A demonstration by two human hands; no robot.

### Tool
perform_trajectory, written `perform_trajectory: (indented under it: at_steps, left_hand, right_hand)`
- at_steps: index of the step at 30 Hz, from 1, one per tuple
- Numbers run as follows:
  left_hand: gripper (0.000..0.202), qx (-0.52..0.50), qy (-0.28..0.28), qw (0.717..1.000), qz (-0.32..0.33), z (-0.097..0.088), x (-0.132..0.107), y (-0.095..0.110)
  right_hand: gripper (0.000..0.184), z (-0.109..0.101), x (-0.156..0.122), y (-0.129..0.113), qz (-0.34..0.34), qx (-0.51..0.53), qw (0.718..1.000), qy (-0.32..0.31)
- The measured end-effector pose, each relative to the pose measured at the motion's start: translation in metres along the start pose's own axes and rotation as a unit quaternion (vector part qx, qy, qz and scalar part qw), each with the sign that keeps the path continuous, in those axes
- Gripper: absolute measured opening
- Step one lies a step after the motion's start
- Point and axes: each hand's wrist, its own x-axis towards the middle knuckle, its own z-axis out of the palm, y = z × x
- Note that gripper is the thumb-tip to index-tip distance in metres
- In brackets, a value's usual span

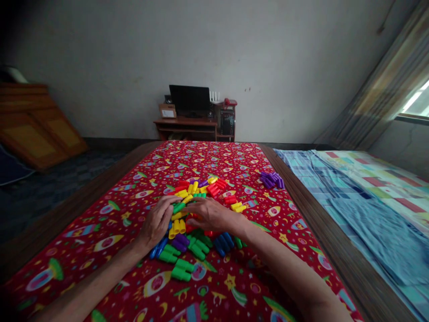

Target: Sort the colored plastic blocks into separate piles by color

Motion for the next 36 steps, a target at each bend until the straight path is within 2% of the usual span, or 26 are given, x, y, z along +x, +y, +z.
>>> perform_trajectory:
  at_steps: [2,4,7,11,13,16,18,21,23,25,27,30,32,33,34,36]
  left_hand:
    - [0.033,-0.001,-0.001,1.0,0.0,0.0,0.0,0.0]
    - [0.031,0.002,0.005,1.0,-0.002,0.001,-0.001,-0.001]
    - [0.028,0.02,0.023,0.999,-0.014,0.003,0.0,-0.004]
    - [0.026,0.04,0.039,0.998,-0.027,0.005,-0.001,-0.007]
    - [0.026,0.039,0.04,0.998,-0.031,0.004,-0.001,-0.008]
    - [0.027,0.034,0.04,0.998,-0.031,0.004,-0.001,-0.009]
    - [0.027,0.034,0.04,0.998,-0.03,0.004,0.0,-0.01]
    - [0.027,0.034,0.037,0.998,-0.025,0.004,0.0,-0.01]
    - [0.027,0.03,0.032,0.999,-0.022,0.004,0.0,-0.009]
    - [0.027,0.025,0.026,0.999,-0.024,0.003,0.0,-0.009]
    - [0.027,0.023,0.026,0.999,-0.022,0.004,-0.001,-0.01]
    - [0.026,0.025,0.032,0.999,-0.007,0.004,-0.002,-0.012]
    - [0.025,0.028,0.033,0.999,0.001,0.005,-0.001,-0.013]
    - [0.025,0.029,0.033,0.999,0.003,0.005,-0.001,-0.013]
    - [0.025,0.03,0.035,0.999,0.004,0.005,-0.001,-0.013]
    - [0.025,0.033,0.035,0.999,0.007,0.004,-0.001,-0.013]
  right_hand:
    - [0.028,-0.004,-0.001,0.001,0.03,-0.024,0.999,-0.011]
    - [0.024,-0.009,-0.002,0.001,0.061,-0.065,0.996,0.006]
    - [0.021,-0.012,0.0,-0.013,0.058,-0.11,0.991,0.037]
    - [0.021,0.007,0.004,-0.048,0.006,-0.161,0.986,-0.045]
    - [0.021,0.023,0.003,-0.061,-0.005,-0.215,0.975,-0.054]
    - [0.02,0.035,0.0,-0.067,0.007,-0.231,0.972,-0.03]
    - [0.021,0.03,0.0,-0.062,0.013,-0.168,0.985,-0.045]
    - [0.014,0.006,0.005,-0.043,0.031,-0.006,0.999,-0.034]
    - [0.015,-0.016,0.005,-0.021,0.074,0.068,0.994,0.039]
    - [0.021,-0.038,-0.004,0.011,0.135,0.075,0.976,0.152]
    - [0.023,-0.058,-0.022,0.05,0.194,0.025,0.943,0.269]
    - [0.024,-0.082,-0.062,0.107,0.315,-0.079,0.85,0.414]
    - [0.03,-0.094,-0.09,0.135,0.38,-0.123,0.788,0.469]
    - [0.033,-0.098,-0.102,0.145,0.399,-0.137,0.766,0.485]
    - [0.035,-0.1,-0.112,0.153,0.411,-0.148,0.751,0.496]
    - [0.035,-0.102,-0.126,0.163,0.418,-0.162,0.739,0.503]
